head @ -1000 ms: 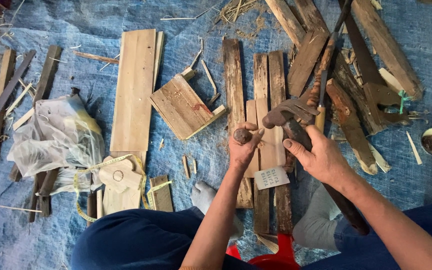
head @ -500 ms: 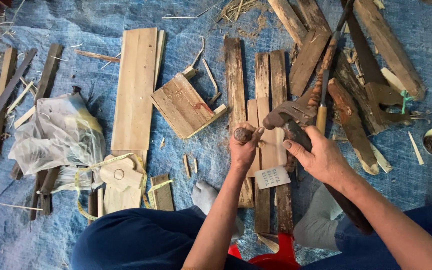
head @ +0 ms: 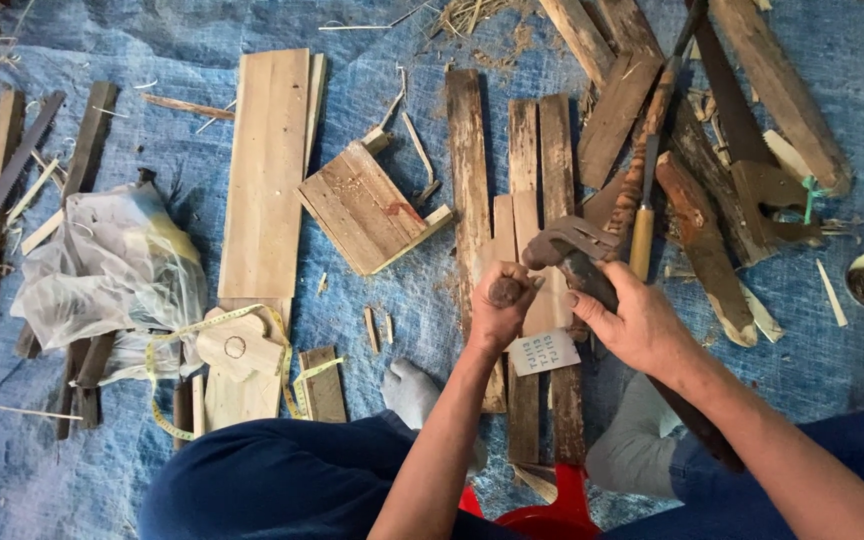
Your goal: The person sits on a blue tarp and carves a small wooden piece using a chisel and hammer. They repeatedly strike the chisel to shape the wood, occasionally adjusting the piece and tools.
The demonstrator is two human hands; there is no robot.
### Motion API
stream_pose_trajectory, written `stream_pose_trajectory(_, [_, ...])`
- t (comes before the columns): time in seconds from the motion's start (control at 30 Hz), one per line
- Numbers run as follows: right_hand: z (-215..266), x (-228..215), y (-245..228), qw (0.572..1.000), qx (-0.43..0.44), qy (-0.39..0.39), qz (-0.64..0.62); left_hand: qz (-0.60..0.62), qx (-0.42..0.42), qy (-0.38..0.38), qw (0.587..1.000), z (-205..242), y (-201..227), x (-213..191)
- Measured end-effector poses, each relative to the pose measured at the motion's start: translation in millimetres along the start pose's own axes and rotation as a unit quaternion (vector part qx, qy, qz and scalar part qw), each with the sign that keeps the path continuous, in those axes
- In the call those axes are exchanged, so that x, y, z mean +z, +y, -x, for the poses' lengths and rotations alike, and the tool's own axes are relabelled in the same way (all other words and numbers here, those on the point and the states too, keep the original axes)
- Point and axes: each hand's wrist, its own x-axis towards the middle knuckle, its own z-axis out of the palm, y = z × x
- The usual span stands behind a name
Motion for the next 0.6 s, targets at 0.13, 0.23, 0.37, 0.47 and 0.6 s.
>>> stream_pose_trajectory(0.13, [6.3, 0.5, -4.1, 0.998, -0.058, 0.03, -0.028, -0.022, -0.017, -0.005, 1.0, -1.0, -16.4, -2.9])
stream_pose_trajectory(0.23, [24.2, -4.7, -24.1, 0.995, -0.09, 0.045, -0.029, -0.021, -0.019, 0.0, 1.0, -0.8, -20.6, 0.7])
stream_pose_trajectory(0.37, [51.4, -18.4, -58.4, 0.991, -0.127, 0.042, -0.001, 0.007, -0.017, 0.007, 1.0, 3.0, -34.9, 7.1])
stream_pose_trajectory(0.47, [66.4, -23.9, -67.4, 0.976, -0.214, 0.026, 0.018, 0.111, -0.171, -0.086, 0.975, 5.3, -34.7, -2.0])
stream_pose_trajectory(0.6, [89.2, -16.8, -18.2, 0.941, -0.316, 0.053, 0.114, 0.163, -0.163, -0.073, 0.97, 3.4, -57.2, 6.5])
